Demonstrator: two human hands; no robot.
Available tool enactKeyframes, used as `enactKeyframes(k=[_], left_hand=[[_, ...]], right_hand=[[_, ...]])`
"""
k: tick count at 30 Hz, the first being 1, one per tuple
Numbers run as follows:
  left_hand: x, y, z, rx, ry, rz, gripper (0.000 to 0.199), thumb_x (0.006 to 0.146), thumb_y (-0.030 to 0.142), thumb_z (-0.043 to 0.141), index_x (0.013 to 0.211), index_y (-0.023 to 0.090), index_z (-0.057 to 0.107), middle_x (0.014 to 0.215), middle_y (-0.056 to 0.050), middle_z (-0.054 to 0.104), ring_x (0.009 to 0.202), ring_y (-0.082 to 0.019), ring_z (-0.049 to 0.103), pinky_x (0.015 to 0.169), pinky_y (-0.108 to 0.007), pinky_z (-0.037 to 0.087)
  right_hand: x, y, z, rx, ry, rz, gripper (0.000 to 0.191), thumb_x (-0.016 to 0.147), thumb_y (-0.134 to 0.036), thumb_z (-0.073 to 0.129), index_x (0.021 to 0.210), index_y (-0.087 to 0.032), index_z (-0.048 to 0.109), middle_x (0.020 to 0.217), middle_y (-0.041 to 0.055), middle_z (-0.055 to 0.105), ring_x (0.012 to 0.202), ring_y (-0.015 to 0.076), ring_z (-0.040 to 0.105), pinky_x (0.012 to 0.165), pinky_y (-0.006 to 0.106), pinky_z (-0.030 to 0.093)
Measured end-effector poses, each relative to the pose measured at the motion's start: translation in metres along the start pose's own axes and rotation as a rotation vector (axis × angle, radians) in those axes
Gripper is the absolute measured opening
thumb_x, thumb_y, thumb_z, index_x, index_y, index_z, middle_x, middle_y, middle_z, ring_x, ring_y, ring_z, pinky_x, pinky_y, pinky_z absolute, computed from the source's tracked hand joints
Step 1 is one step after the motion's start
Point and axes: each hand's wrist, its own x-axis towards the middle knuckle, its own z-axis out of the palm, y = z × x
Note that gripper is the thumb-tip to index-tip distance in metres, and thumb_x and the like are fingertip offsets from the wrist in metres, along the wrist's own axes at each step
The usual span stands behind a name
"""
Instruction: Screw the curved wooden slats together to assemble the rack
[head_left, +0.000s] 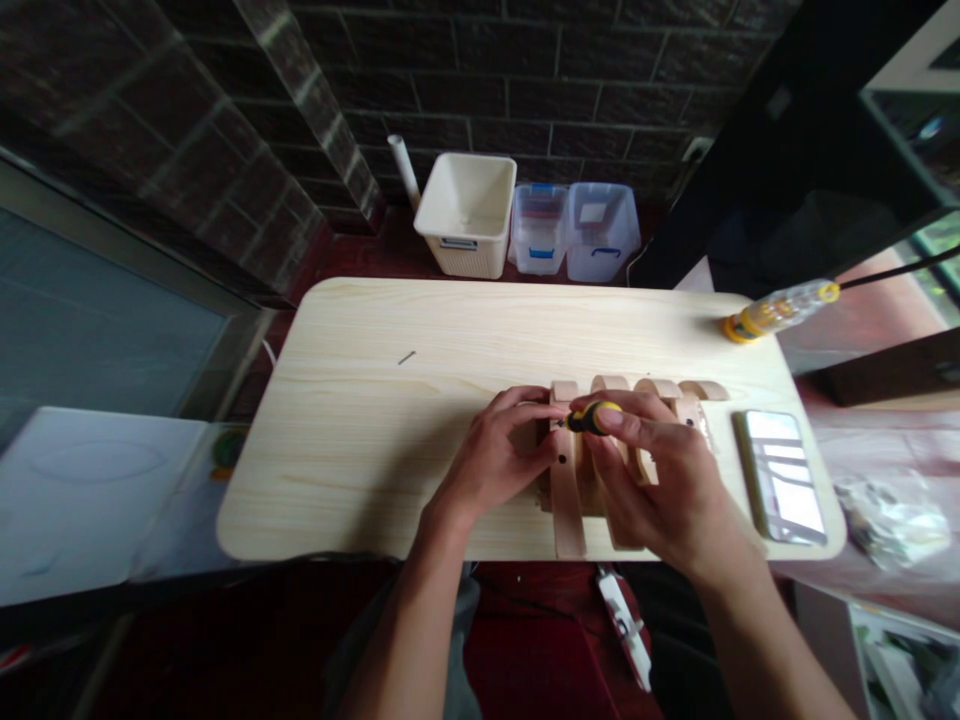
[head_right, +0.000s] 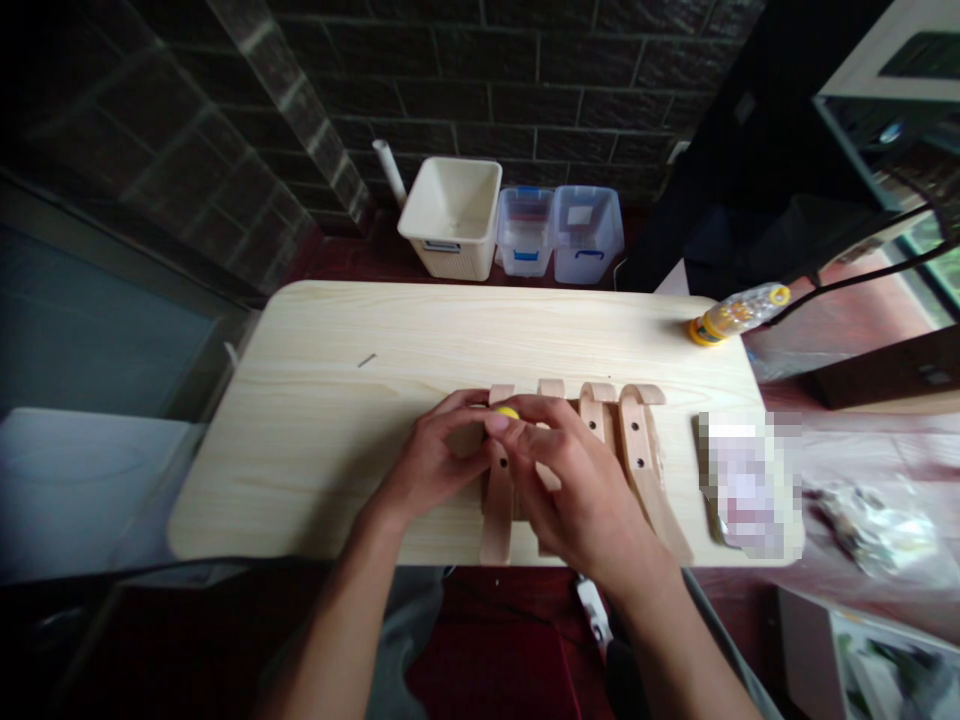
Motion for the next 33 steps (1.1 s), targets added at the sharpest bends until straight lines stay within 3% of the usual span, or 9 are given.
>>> enactKeyframes(k=[4, 10, 16, 22, 29, 33], left_hand=[[0.0001, 0.0002, -0.0001, -0.006, -0.007, 0.003, 0.027, 0.093, 0.014, 0.075, 0.115, 0.028, 0.082, 0.132, -0.008, 0.076, 0.127, -0.024, 0.072, 0.113, -0.043, 0.059], [0.0013, 0.0012, -0.0001, -0.002, -0.005, -0.019, 0.027, 0.091, 0.012, 0.074, 0.113, 0.026, 0.082, 0.130, -0.009, 0.076, 0.124, -0.024, 0.073, 0.111, -0.043, 0.060], [0.0015, 0.0008, 0.0005, -0.024, -0.009, 0.000, 0.027, 0.092, 0.014, 0.074, 0.114, 0.028, 0.081, 0.131, -0.008, 0.076, 0.126, -0.025, 0.072, 0.113, -0.045, 0.058], [0.0010, -0.0027, 0.0009, -0.007, 0.003, 0.019, 0.027, 0.093, 0.015, 0.075, 0.116, 0.026, 0.080, 0.129, -0.009, 0.075, 0.124, -0.024, 0.071, 0.111, -0.044, 0.059], [0.0022, -0.0002, 0.0002, -0.028, -0.018, 0.019, 0.017, 0.097, 0.019, 0.076, 0.110, 0.027, 0.080, 0.130, -0.008, 0.075, 0.126, -0.023, 0.071, 0.113, -0.044, 0.058], [0.0013, -0.0035, 0.0022, -0.022, 0.009, 0.027, 0.017, 0.097, 0.020, 0.077, 0.113, 0.027, 0.081, 0.128, -0.008, 0.075, 0.124, -0.022, 0.071, 0.111, -0.042, 0.059]], right_hand=[[0.0002, -0.0003, -0.0003, 0.034, -0.008, 0.008, 0.063, 0.099, 0.005, 0.058, 0.150, -0.032, 0.050, 0.139, 0.0134, 0.067, 0.129, 0.0247, 0.071, 0.098, 0.044, 0.065], [0.0007, 0.0005, 0.0002, 0.000, 0.003, 0.002, 0.062, 0.100, 0.004, 0.058, 0.151, -0.031, 0.050, 0.130, 0.0120, 0.067, 0.120, 0.0215, 0.073, 0.093, 0.039, 0.065], [-0.0006, 0.0000, -0.0009, 0.020, -0.009, 0.008, 0.062, 0.101, 0.001, 0.057, 0.152, -0.033, 0.049, 0.141, 0.0127, 0.068, 0.130, 0.0256, 0.071, 0.101, 0.046, 0.066], [-0.0016, 0.0028, -0.0009, -0.031, 0.000, 0.016, 0.062, 0.101, 0.002, 0.058, 0.152, -0.033, 0.052, 0.129, 0.0098, 0.069, 0.123, 0.0218, 0.073, 0.092, 0.036, 0.066], [-0.0003, -0.0005, -0.0024, 0.012, -0.015, -0.002, 0.065, 0.099, 0.005, 0.059, 0.152, -0.031, 0.050, 0.142, 0.0143, 0.066, 0.136, 0.0256, 0.068, 0.103, 0.042, 0.064], [-0.0011, 0.0007, -0.0024, -0.012, -0.016, 0.003, 0.065, 0.100, 0.005, 0.057, 0.154, -0.031, 0.049, 0.134, 0.0118, 0.067, 0.125, 0.0217, 0.071, 0.097, 0.036, 0.064]])
